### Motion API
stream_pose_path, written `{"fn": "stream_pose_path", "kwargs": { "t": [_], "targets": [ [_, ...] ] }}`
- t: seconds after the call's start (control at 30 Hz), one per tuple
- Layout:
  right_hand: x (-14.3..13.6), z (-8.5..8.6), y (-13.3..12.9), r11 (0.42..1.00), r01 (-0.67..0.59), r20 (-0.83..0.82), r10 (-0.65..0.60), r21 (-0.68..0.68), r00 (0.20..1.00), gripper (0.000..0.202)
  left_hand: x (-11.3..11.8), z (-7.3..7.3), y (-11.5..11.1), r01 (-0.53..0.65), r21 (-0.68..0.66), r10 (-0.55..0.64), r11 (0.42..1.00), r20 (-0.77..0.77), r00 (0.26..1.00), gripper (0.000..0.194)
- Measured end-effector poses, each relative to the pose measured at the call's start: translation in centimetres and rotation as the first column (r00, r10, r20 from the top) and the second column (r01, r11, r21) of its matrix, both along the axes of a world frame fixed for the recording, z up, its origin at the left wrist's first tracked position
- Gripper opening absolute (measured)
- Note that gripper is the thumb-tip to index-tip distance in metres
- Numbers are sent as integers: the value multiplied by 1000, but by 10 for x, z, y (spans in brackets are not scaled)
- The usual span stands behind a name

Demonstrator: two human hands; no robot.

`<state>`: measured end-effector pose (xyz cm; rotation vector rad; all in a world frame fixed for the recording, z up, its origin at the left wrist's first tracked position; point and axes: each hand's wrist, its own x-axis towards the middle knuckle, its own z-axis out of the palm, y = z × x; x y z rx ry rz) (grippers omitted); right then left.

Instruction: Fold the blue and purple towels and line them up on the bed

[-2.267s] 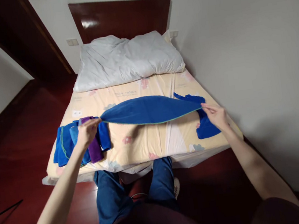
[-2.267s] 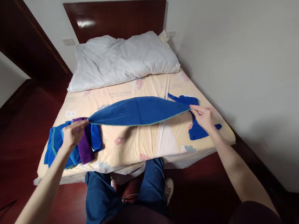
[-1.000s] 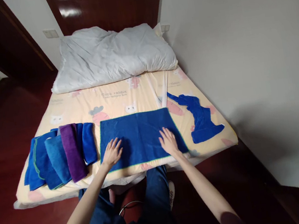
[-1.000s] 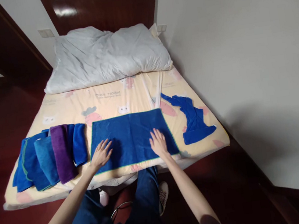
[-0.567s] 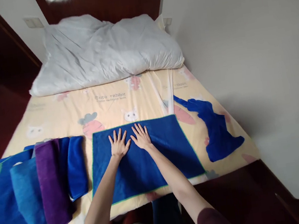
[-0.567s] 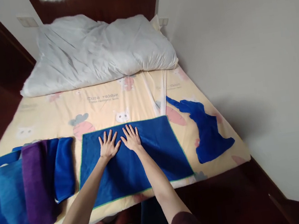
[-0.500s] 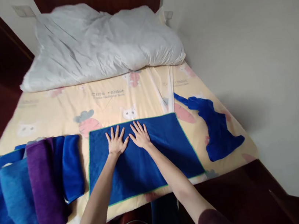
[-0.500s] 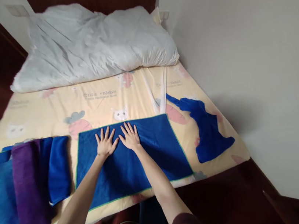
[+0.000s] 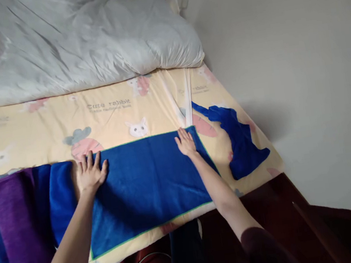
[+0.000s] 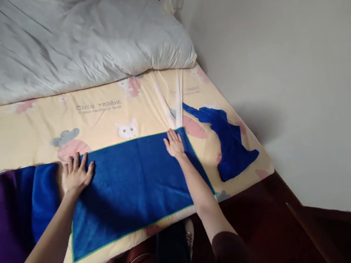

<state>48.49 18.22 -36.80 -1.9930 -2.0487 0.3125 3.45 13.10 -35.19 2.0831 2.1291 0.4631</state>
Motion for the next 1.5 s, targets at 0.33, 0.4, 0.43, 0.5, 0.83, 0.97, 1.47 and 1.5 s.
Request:
{"fn": "stream_pose_path", "kwargs": {
  "t": [0.33, 0.4, 0.43, 0.5, 0.83, 0.97, 1.47, 1.5],
  "targets": [
    [59, -20, 3, 992, 125, 141, -128, 35, 982, 67, -6, -5, 3, -72, -23, 71, 997, -42, 997, 68],
    [58, -18, 5, 991, 132, 163, -130, 0, 978, 67, -6, -2, 3, -62, -20, 61, 998, -58, 996, 67],
    [56, -14, 6, 990, 141, 184, -133, -30, 974, 66, -7, 0, 4, -59, -29, 57, 998, -67, 996, 67],
    [49, -2, 8, 980, 173, 245, -145, -98, 959, 65, -4, 7, 4, -69, -56, 64, 996, -89, 994, 68],
    [-120, 32, -114, 957, -284, 65, 280, 64, 958, 61, 133, 9, -82, 305, -2, -305, 952, -10, 952, 61],
    [-150, 14, -157, 945, -327, -16, 328, 19, 945, 58, 168, -7, -116, 357, 6, -357, 934, 21, 934, 58],
    [100, -3, -169, 999, 35, 149, -36, 11, 988, 63, -5, -15, -147, 49, 81, -58, 995, 114, 992, 64],
    [101, -2, -169, 999, 30, 157, -32, 13, 987, 63, -5, -15, -145, 49, 82, -58, 995, 112, 992, 65]
  ]
}}
